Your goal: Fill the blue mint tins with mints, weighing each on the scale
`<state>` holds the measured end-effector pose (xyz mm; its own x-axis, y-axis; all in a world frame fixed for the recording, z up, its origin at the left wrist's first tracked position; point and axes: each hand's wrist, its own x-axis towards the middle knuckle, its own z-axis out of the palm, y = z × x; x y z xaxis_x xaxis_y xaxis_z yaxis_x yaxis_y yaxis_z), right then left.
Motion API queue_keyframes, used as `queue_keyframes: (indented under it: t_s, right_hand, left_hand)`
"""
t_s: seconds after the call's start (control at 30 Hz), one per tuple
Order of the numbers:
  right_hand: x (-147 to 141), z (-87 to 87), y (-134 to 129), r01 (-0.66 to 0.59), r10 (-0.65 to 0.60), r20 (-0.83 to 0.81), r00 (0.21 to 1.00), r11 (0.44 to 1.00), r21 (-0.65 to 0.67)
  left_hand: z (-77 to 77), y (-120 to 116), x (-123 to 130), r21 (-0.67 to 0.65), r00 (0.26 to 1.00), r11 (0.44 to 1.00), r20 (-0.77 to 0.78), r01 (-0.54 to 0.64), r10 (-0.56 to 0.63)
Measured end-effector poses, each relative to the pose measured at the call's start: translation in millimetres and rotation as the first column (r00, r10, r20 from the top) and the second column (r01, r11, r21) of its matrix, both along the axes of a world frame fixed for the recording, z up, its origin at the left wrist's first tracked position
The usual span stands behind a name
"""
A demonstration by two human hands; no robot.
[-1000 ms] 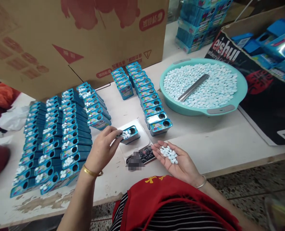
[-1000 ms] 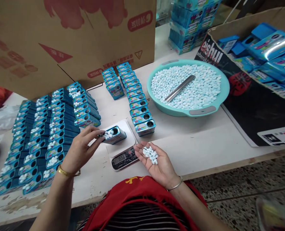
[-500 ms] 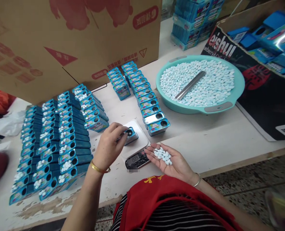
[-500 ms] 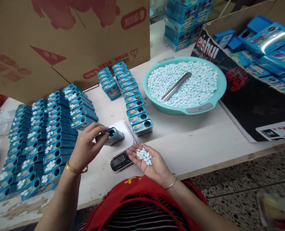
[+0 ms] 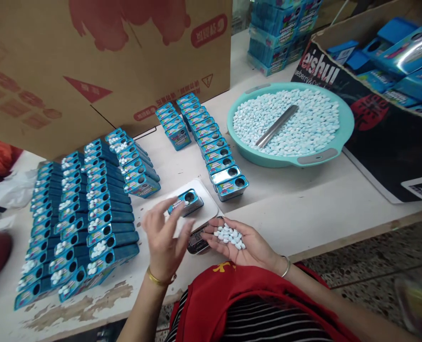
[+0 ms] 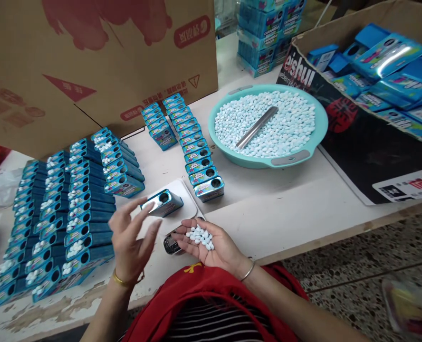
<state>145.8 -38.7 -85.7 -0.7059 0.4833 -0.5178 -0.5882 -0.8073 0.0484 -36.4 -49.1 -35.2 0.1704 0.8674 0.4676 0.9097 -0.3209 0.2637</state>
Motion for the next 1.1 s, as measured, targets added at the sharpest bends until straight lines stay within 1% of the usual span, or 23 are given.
queue_keyframes:
  t_s: [0.03,0.07,0.17,0.2,0.27,0.3,0.33,0.4,0.43,0.47,0.53,0.57,0.67,0.73,0.8,0.83,0.87,0.93,1.0,1.07,1.1]
  right_hand:
    - [1,-1.2,0,-0.005,0.005,-0.003,1.000,1.000,0.005]
    - [1,-1.9,-1,0.001,-0.001,-0.003,1.000,1.000,0.007]
    - [2,-0.6,0,0.025,-0.025,0.017,1.000,1.000,0.004]
    - [3,0.5,0,0.028,-0.028,0.028,0.999,1.000,0.004]
    - [4,2.8,1,0.031,-0.031,0.052,0.998,1.000,0.004]
    - [4,3.5,1,0.036,-0.036,0.066,0.997,0.999,0.003]
    - [5,3.9,2,0.046,-0.046,0.079,0.996,0.999,0.000]
    - [7,3.7,3,0.073,-0.072,0.101,0.992,0.997,-0.007]
    - [7,3.3,3,0.083,-0.081,0.109,0.991,0.997,-0.010]
    - [7,2.9,4,0.090,-0.088,0.116,0.989,0.996,-0.013]
    - [6,2.5,6,0.096,-0.093,0.126,0.988,0.995,-0.021]
    - [5,2.6,7,0.100,-0.096,0.130,0.987,0.995,-0.026]
    - [5,3.1,9,0.112,-0.106,0.140,0.984,0.993,-0.036]
    - [7,2.6,11,0.125,-0.117,0.146,0.982,0.991,-0.043]
    - [10,1.1,12,0.135,-0.126,0.154,0.980,0.990,-0.051]
    - [11,0.1,13,0.142,-0.132,0.156,0.979,0.988,-0.053]
    - [13,-0.9,14,0.146,-0.136,0.159,0.978,0.988,-0.053]
    - [14,-2.5,16,0.150,-0.140,0.161,0.977,0.987,-0.051]
    - [14,-3.1,16,0.141,-0.131,0.160,0.978,0.989,-0.053]
    - [13,-2.9,15,0.125,-0.113,0.161,0.980,0.990,-0.063]
    - [12,-2.5,14,0.117,-0.104,0.161,0.981,0.991,-0.070]
  left_hand:
    - [-2.8,1,-4,0.035,0.999,0.999,-0.021,-0.042,0.043]
    - [-5.4,4,-8,0.039,0.998,0.998,-0.049,-0.046,0.048]
    - [-10.9,12,-11,-0.030,0.991,0.999,-0.127,0.031,-0.034]
    - [-11.4,16,-11,-0.043,0.989,0.999,-0.141,0.032,-0.038]
    - [-9.5,23,-12,-0.075,0.986,0.997,-0.164,-0.017,0.004]
    - [-7.2,28,-14,-0.119,0.985,0.992,-0.175,-0.032,0.010]
    - [-4.1,34,-17,-0.186,0.983,0.982,-0.184,-0.027,-0.008]
    - [3.2,51,-26,-0.324,0.981,0.946,-0.179,0.018,-0.080]
    - [6.6,63,-31,-0.353,0.981,0.935,-0.165,0.035,-0.099]
    - [9.2,77,-35,-0.349,0.984,0.937,-0.153,0.033,-0.092]
    - [10.6,112,-44,-0.281,0.986,0.959,-0.162,-0.022,-0.025]
    - [8.8,132,-47,-0.247,0.984,0.968,-0.177,-0.050,0.005]
    - [-5.5,193,-52,-0.248,0.967,0.966,-0.253,-0.080,0.015]
    - [-18.3,226,-52,-0.253,0.959,0.963,-0.283,-0.091,0.016]
    - [-28.1,248,-51,-0.236,0.951,0.964,-0.305,-0.121,0.044]
    - [-30.8,253,-50,-0.218,0.948,0.966,-0.311,-0.140,0.067]
    - [-31.8,253,-50,-0.197,0.945,0.967,-0.314,-0.159,0.091]
    - [-29.1,241,-52,-0.160,0.941,0.970,-0.317,-0.181,0.123]
    - [-22.4,213,-58,-0.133,0.939,0.975,-0.320,-0.180,0.129]
    - [-15.5,175,-70,-0.100,0.935,0.977,-0.321,-0.191,0.150]
    - [-13.1,155,-77,-0.075,0.929,0.973,-0.321,-0.217,0.183]
